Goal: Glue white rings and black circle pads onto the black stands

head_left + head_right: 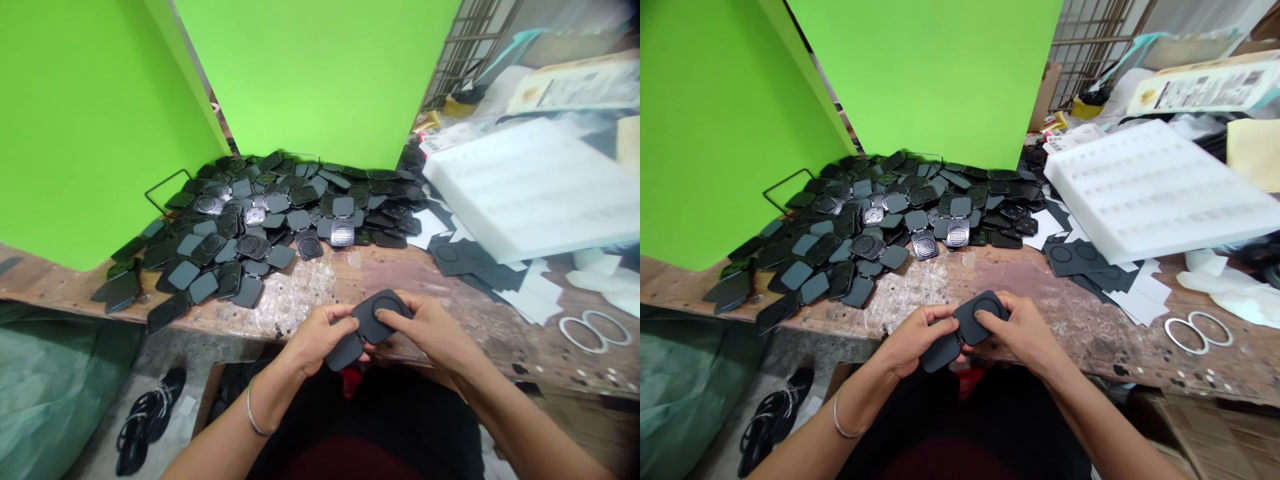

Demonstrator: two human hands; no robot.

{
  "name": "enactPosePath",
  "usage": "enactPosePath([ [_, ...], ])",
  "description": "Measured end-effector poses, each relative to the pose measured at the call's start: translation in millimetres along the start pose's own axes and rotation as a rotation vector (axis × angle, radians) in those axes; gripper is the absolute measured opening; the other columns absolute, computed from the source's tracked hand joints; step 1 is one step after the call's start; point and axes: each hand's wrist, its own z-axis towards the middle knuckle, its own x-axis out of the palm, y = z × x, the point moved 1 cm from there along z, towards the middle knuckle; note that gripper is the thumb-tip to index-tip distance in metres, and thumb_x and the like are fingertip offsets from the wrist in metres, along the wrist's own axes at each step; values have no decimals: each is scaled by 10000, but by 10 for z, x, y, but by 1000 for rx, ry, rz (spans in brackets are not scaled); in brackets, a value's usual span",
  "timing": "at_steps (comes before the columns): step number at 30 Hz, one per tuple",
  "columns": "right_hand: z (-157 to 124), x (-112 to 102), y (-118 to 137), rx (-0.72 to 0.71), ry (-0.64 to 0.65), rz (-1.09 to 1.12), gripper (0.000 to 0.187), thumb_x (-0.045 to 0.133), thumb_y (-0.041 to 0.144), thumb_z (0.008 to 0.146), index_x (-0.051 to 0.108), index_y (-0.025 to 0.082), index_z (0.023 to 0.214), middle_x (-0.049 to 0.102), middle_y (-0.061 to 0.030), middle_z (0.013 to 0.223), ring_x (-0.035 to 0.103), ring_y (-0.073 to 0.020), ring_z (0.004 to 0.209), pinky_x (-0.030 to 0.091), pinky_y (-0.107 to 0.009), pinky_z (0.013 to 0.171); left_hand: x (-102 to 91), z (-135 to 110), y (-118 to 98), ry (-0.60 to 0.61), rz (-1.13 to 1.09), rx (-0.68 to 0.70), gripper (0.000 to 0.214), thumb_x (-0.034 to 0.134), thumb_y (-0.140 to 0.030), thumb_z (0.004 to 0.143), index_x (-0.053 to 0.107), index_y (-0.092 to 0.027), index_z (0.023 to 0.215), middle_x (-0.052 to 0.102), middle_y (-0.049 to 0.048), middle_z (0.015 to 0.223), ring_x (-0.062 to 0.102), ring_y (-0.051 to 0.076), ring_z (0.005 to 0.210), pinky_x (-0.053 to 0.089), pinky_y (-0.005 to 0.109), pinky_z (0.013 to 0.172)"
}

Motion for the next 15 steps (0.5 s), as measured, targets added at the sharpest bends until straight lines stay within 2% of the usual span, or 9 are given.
enactPosePath([
  [5, -27, 26, 4, -103, -101, -114, 247, 624, 385, 742, 725, 176, 825, 702, -71, 985, 642, -222, 903, 477, -332, 842, 27, -12, 10, -32, -8, 37, 396, 731, -285, 679, 703, -105, 1031, 730, 77, 728, 687, 182, 606, 584, 284, 556],
  [9, -55, 64, -56, -220, -200, -227, 207, 585, 348, 799, 715, 189, 828, 676, -80, 1018, 637, -224, 915, 489, -352, 823, 41, -13, 32, -57, 14, 74, 390, 713, -283, 688, 722, -118, 1041, 723, 63, 707, 673, 174, 578, 578, 281, 539],
  [15, -230, 215, -154, -557, -483, -693, 217, 530, 293, 892, 686, 153, 950, 571, -167, 1129, 521, -323, 1070, 443, -510, 897, 60, 7, 90, -167, 74, 189, 356, 707, -283, 708, 755, -151, 1035, 708, 29, 681, 650, 155, 571, 569, 260, 544],
])
